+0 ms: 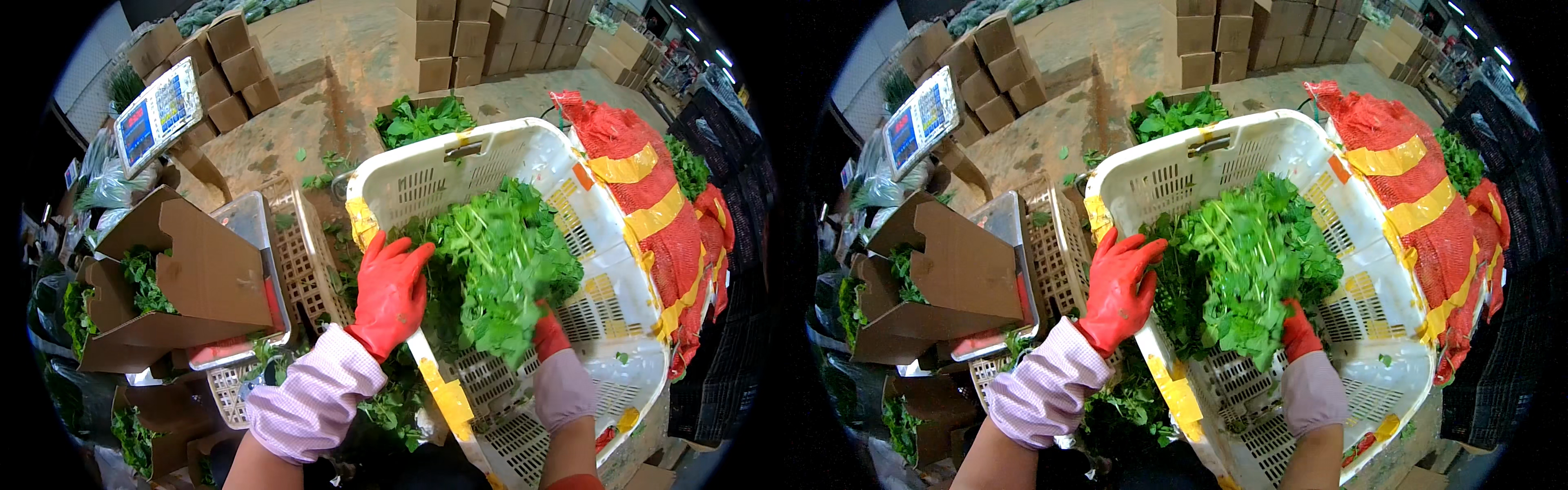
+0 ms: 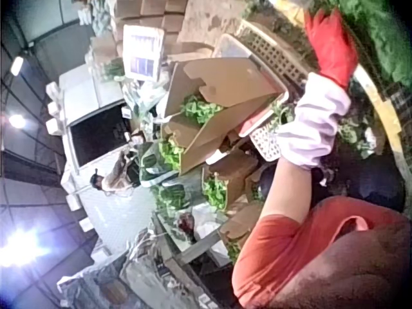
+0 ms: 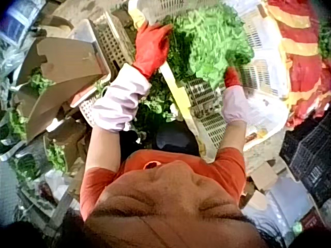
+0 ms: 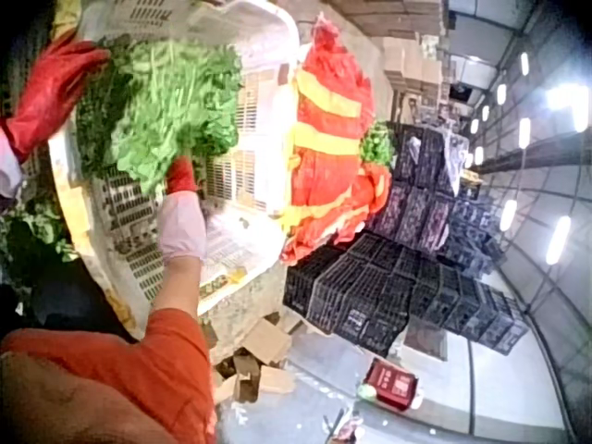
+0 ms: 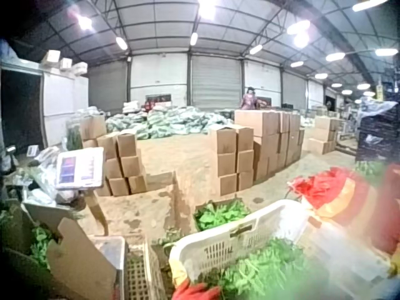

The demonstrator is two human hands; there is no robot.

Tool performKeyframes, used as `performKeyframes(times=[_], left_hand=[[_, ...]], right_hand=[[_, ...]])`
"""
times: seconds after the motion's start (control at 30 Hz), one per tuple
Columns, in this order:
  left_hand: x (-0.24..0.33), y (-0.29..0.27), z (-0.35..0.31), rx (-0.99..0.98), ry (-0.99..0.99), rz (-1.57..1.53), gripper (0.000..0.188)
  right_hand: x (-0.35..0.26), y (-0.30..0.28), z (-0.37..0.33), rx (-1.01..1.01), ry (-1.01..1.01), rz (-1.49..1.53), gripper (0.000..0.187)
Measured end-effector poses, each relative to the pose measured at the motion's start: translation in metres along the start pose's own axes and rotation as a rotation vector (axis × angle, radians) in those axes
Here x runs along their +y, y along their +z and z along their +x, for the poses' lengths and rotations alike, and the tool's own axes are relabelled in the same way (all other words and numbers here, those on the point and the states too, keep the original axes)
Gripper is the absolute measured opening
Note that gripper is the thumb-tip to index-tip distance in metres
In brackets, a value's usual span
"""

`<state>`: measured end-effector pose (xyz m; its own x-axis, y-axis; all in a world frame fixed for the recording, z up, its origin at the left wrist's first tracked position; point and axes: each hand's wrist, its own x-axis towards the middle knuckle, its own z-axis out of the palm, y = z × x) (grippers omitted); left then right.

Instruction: The person trims the roots of leafy greens using shears and packs the bunches into cardboard boxes on a scale, then uses a tape dispenser to seal a box.

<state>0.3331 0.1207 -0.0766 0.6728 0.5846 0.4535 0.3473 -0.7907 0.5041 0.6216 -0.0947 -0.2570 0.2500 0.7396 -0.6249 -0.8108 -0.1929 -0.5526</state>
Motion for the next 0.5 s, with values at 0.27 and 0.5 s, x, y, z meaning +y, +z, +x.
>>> performKeyframes(times=[0.27, 0.5], left_hand=[[-0.001, -0.002, 0.0, -0.001, -0.004, -0.02, 0.046], [-0.004, -0.003, -0.001, 0.011, -0.013, -0.022, 0.046]], right_hand=[[0.023, -0.022, -0.006, 0.286, -0.217, -0.497, 0.032], [-0.019, 0.072, -0.069, 0.757, -0.869, -1.277, 0.059]])
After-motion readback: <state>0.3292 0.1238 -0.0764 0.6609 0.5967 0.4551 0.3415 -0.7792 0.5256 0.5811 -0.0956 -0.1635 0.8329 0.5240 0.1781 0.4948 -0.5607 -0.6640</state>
